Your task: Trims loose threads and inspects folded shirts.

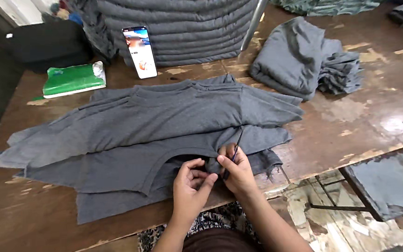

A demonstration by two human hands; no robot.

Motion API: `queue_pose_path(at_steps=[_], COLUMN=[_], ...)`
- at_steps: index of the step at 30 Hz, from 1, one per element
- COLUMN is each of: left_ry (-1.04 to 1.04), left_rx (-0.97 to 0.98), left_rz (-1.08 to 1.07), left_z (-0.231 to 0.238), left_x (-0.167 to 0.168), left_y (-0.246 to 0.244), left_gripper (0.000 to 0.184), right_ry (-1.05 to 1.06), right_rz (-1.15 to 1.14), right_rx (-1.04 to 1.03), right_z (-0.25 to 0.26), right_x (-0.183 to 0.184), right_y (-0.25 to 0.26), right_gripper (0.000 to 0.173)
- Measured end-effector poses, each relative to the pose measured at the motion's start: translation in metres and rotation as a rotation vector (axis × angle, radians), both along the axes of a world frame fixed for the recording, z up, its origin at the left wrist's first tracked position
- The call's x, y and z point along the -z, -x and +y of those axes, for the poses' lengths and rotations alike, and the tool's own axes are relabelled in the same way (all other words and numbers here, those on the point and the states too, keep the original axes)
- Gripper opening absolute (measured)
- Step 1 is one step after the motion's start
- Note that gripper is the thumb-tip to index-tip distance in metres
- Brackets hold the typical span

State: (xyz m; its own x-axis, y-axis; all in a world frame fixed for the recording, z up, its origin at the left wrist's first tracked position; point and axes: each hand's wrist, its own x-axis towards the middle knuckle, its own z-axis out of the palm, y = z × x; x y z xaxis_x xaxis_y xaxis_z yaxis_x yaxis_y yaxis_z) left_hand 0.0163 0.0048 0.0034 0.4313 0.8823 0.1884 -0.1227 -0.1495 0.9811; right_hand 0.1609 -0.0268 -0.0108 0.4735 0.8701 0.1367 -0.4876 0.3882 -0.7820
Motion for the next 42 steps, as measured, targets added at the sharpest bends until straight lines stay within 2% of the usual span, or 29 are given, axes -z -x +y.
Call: queue_pose_path(at_steps=[1,3,5,10,15,17,19,21,22,23,25,27,29,32,40,42], left_ry=[-0.027,-0.103,-0.148,-0.166,-0.193,-0.146,-0.072,0.001,0.023,0.035,0.049,0.049,0.04,0.032,0.009,-0.013], left_rx=[0.002,-0.014,-0.032,-0.039,-0.01,0.027,0.049,0.06,0.059,0.057,0.054,0.057,0.063,0.057,0.023,0.08], left_rz=[0.049,0.141,0.117,0.03,-0.011,-0.022,-0.03,-0.035,-0.042,-0.045,-0.045,-0.045,-0.049,-0.069,-0.108,-0.055], left_z=[0.001,0.004,0.008,0.009,0.004,0.005,0.006,0.007,0.007,0.007,0.007,0.007,0.007,0.006,0.005,0.006], left_x=[-0.001,-0.001,0.001,0.008,0.016,0.012,0.008,0.005,0.004,0.004,0.004,0.004,0.004,0.006,0.008,0.004], left_y=[-0.002,-0.006,-0.008,0.004,0.004,0.003,0.003,0.006,0.006,0.007,0.006,0.007,0.007,0.006,0.004,0.012], left_gripper=[0.049,0.044,0.03,0.009,0.005,0.006,0.008,0.01,0.01,0.01,0.009,0.01,0.011,0.01,0.01,0.008], right_ry=[0.003,0.009,0.014,0.01,0.035,0.093,0.168,0.168,0.166,0.161,0.172,0.24,0.287,0.28,0.291,0.256], right_rz=[0.067,0.121,0.148,0.174,0.15,0.042,-0.277,-0.512,-0.54,-0.506,-0.288,-0.025,0.131,0.219,0.285,0.227], right_rx=[-0.019,-0.028,-0.025,-0.031,-0.063,-0.039,-0.049,-0.175,-0.3,-0.454,-0.736,-0.876,-0.89,-0.859,-0.772,-0.727], right_z=[-0.001,-0.002,-0.003,-0.003,-0.002,-0.006,-0.018,-0.035,-0.043,-0.051,-0.063,-0.07,-0.072,-0.066,-0.054,-0.057], right_x=[0.0,0.002,0.003,0.003,0.003,-0.002,-0.01,-0.015,-0.017,-0.016,-0.009,0.0,0.005,0.005,-0.004,-0.005], right_y=[0.002,0.003,0.003,0.002,-0.002,-0.004,-0.008,-0.013,-0.016,-0.017,-0.015,-0.008,-0.003,0.002,0.016,0.016], right_gripper=[0.021,0.021,0.021,0.021,0.021,0.018,0.013,0.019,0.023,0.027,0.031,0.032,0.033,0.034,0.036,0.035])
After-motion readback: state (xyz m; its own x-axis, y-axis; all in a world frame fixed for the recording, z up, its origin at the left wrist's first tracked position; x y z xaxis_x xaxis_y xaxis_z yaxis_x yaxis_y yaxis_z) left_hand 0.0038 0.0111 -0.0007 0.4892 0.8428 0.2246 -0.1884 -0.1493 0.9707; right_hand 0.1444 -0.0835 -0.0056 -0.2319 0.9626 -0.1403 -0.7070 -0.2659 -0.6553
